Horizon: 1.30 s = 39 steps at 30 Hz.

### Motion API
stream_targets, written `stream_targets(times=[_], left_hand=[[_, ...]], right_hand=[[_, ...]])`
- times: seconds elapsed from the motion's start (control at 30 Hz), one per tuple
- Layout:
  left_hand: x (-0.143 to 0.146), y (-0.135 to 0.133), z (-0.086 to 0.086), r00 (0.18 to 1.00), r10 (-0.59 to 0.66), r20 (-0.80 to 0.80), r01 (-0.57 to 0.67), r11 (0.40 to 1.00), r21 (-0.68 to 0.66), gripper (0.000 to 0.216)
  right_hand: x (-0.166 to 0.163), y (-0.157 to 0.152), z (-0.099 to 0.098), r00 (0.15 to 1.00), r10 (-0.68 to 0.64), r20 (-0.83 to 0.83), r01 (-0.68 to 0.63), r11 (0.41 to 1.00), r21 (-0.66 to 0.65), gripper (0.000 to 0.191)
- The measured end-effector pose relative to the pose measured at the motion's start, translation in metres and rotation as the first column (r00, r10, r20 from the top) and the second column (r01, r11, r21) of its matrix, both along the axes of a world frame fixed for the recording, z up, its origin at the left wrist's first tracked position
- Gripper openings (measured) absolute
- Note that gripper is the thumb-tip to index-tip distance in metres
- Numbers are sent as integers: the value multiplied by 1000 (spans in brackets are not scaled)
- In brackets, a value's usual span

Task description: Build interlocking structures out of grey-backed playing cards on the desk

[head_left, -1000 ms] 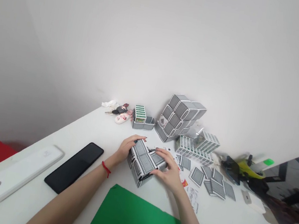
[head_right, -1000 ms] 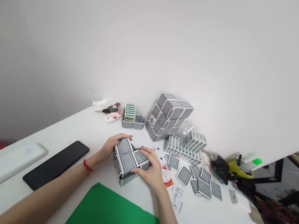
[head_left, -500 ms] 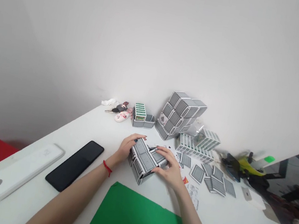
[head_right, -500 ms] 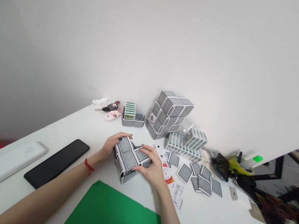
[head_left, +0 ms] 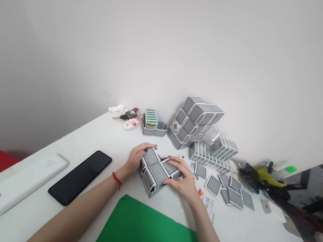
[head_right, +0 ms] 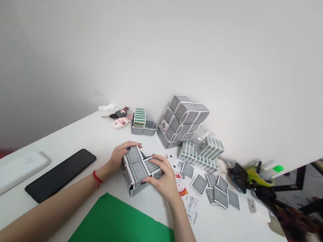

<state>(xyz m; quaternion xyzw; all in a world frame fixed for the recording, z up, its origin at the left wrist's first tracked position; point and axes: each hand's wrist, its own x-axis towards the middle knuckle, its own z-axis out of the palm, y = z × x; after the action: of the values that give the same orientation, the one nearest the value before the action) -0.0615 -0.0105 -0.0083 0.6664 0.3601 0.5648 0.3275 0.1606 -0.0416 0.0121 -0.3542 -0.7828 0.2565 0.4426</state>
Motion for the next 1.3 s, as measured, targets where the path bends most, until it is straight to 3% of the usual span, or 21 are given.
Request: stream_targets(times=[0.87,1.3], left_hand=[[1,3,10,999,-51,-1,51,997,-58,37],[1,5,8,996,-80,-49,77,995,-71,39]], right_hand=[[-1,-14,16,994,-73,81,70,997,32,44],[0,-16,12,993,-86,84,84,996,31,43]])
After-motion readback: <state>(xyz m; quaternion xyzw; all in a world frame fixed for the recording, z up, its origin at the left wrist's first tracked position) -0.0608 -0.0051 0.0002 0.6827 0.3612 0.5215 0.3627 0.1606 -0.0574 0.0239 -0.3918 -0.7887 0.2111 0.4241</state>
